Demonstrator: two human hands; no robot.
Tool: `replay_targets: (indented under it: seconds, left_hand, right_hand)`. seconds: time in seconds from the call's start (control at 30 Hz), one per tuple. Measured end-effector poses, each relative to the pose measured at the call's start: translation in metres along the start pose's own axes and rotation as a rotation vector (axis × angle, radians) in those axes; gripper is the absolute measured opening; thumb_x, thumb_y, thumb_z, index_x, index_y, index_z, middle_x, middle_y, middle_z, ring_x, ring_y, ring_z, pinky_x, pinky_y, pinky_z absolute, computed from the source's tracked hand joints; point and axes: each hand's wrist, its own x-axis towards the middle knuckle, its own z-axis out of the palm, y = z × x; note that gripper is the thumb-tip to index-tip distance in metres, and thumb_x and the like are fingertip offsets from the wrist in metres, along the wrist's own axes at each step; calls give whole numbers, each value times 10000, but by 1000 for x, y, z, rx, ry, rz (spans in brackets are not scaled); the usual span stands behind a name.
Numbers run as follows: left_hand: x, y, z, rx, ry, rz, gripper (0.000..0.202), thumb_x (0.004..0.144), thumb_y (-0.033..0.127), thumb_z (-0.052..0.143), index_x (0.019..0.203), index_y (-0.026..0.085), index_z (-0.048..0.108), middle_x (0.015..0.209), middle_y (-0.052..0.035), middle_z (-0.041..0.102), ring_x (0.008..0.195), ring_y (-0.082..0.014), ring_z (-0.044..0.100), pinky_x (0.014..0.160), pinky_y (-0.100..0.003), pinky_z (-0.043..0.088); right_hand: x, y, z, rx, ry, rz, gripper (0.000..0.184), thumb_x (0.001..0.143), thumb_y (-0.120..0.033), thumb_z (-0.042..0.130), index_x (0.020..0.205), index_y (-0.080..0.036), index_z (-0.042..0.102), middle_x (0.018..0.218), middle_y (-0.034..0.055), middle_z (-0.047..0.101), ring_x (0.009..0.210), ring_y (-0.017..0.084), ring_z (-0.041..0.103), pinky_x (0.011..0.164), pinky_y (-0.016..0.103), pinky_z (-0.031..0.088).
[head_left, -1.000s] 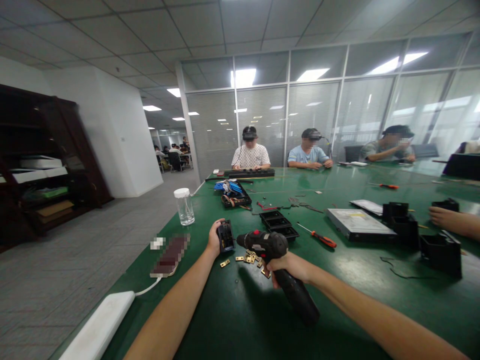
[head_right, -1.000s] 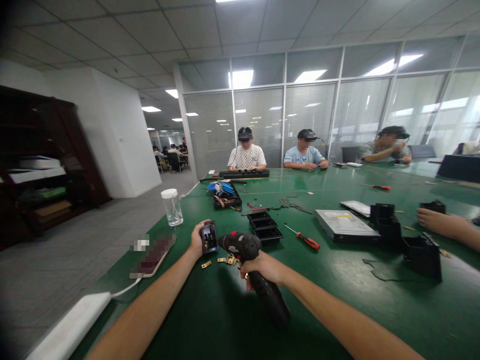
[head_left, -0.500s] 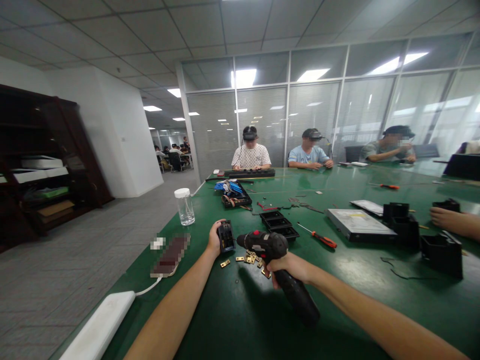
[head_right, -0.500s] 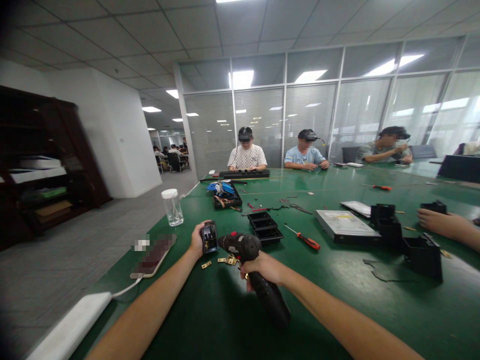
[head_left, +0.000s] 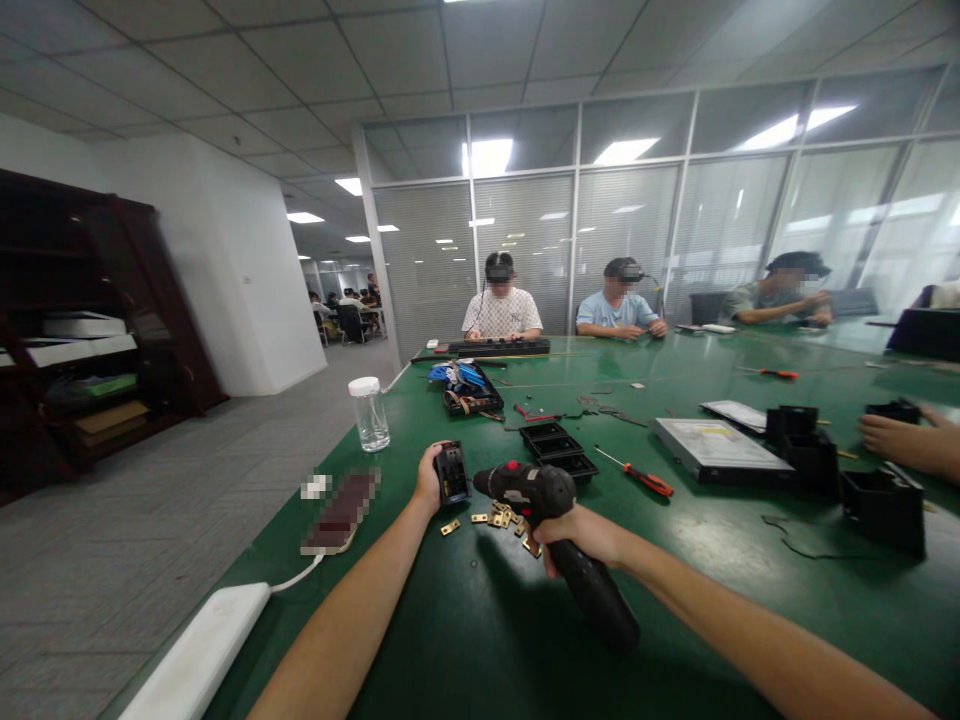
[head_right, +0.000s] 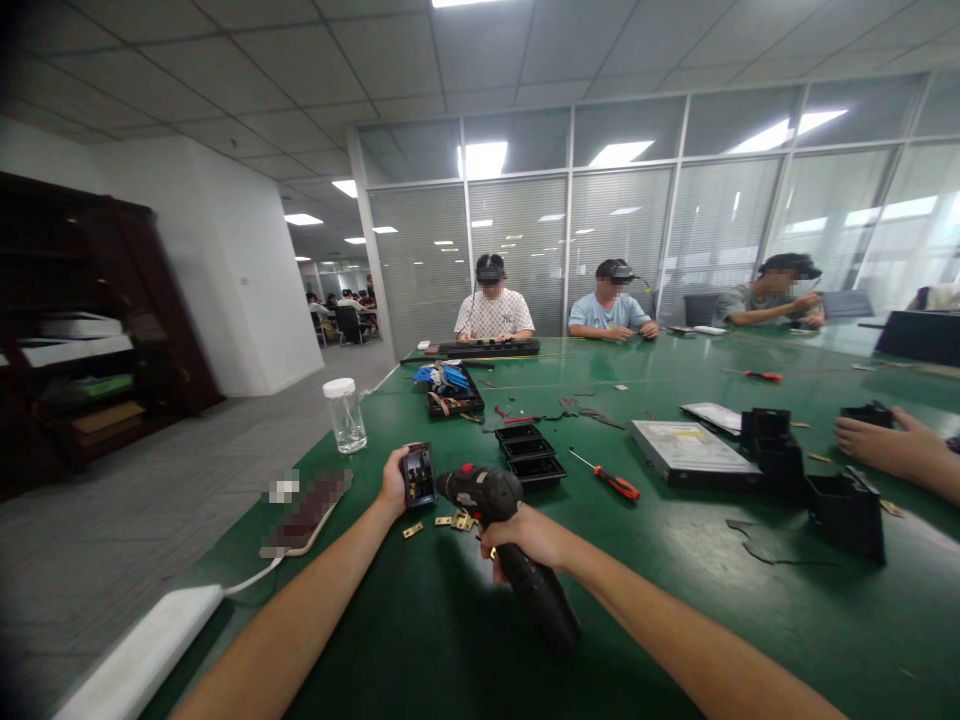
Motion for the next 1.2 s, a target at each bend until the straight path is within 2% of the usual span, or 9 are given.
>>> replay_targets:
  seconds: [0.23, 0.47, 0.63, 0.83, 1.0, 1.2]
  left_hand:
    - [-1, 1, 2, -4, 10, -6, 331, 601, 353, 439, 855, 150, 499, 586, -13, 533, 473, -139, 499, 466, -271, 387]
    - [-3, 3, 4, -3, 37, -24, 329, 596, 343, 443, 853, 147, 505, 585, -11, 537, 470, -132, 501, 468, -258, 384]
    - [-2, 2, 3, -10, 9, -15, 337, 597, 353, 446, 846, 133, 505, 578, -17, 535, 467, -133, 501, 472, -260, 384]
    - [-4, 4, 6, -28, 40, -30, 359, 606, 389, 424, 834, 130, 522, 568, -18, 538, 456, -131, 498, 461, -254, 378]
    - [-5, 5, 9, -31, 42, -20, 374, 608, 404, 415, 839, 132, 526, 576, -21, 543, 461, -134, 500, 456, -255, 379]
    - [-3, 5, 6, -32, 25, -34, 374, 616, 404, 414, 842, 128, 526, 585, -26, 546, 469, -138, 502, 465, -263, 384]
  right_hand:
    - [2, 2, -1, 34, -3, -5, 168, 584, -224, 478, 703, -106, 491, 614, 24, 541, 452, 113, 512, 443, 229, 387]
    - [0, -1, 1, 22, 7, 22, 143, 587, -227, 471, 659, -105, 493, 527, 9, 523, 443, 119, 508, 447, 236, 390]
    - [0, 0, 0, 33, 5, 26, 151, 583, -222, 475, 686, -113, 484, 565, 12, 540, 439, 116, 510, 444, 235, 387]
    - [2, 3, -1, 17, 14, 24, 169, 586, -235, 469, 675, -95, 501, 532, 14, 527, 428, 107, 501, 440, 225, 384]
    - [1, 1, 0, 36, 18, 24, 179, 577, -229, 485, 714, -114, 482, 590, 13, 541, 435, 105, 505, 441, 229, 388]
    - [1, 1, 0, 34, 16, 15, 153, 579, -228, 488, 678, -112, 479, 597, 18, 539, 447, 114, 511, 440, 233, 390]
